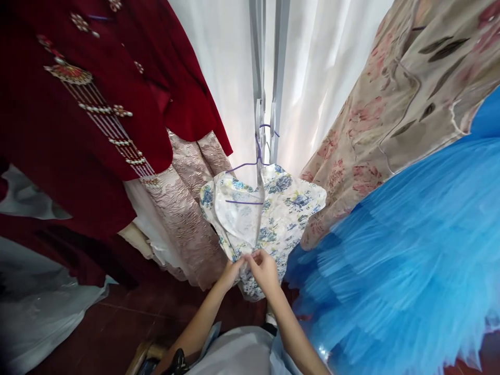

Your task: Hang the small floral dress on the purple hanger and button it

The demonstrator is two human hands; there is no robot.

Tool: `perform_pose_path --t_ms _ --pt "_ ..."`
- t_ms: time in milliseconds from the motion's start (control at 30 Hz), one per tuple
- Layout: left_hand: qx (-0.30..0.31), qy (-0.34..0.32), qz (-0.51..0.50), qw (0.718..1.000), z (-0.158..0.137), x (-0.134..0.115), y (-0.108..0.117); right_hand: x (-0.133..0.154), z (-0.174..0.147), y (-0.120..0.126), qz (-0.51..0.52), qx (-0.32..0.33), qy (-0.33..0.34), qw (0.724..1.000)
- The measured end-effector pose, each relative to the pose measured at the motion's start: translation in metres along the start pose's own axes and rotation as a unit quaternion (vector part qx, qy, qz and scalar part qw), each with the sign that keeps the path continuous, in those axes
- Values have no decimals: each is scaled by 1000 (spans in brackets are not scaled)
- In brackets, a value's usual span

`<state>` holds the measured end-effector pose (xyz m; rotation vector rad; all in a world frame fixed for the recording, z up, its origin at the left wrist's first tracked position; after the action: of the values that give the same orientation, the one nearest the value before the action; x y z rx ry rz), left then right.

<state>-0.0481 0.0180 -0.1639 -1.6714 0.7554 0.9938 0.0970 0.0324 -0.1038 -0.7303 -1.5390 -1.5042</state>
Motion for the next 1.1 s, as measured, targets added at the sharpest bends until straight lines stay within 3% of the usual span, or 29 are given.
perform_pose_path --t_ms 67,200,433,567,667,800,967,1100 --pt "48 19 21 998 -11 -9 -3 4 -1 -13 -35 -11 -20 999" --pt "117 8 53 992 -23 -31 -7 4 -4 -12 -60 -59 -42 996" --pt "133 -119 127 976 -19 -48 -7 17 -11 -9 -67 -48 42 996" --pt "152 -142 176 962 -22 -47 -7 22 -12 -5 -85 -76 60 992" --pt "156 -153 203 955 -24 -50 -6 24 -12 -6 -158 -62 68 983" --pt "158 -170 209 950 -26 -60 -7 32 -13 -7 -260 -4 105 960" --pt "149 -157 215 952 -29 -69 -8 64 -4 5 -319 83 250 910" --pt "147 -144 210 956 -28 -70 -6 106 28 41 -368 57 325 869"
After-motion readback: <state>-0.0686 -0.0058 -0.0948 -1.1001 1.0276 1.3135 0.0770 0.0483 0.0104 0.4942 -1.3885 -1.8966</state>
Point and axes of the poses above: each hand's wrist, its own z-axis towards the middle knuckle, its own y-axis out of the back of the hand, x = y × z, the point moved 8 cm from there along z, towards the middle knuckle, and after that the axes turned 13 degrees about -z, right-handed, at the moved point
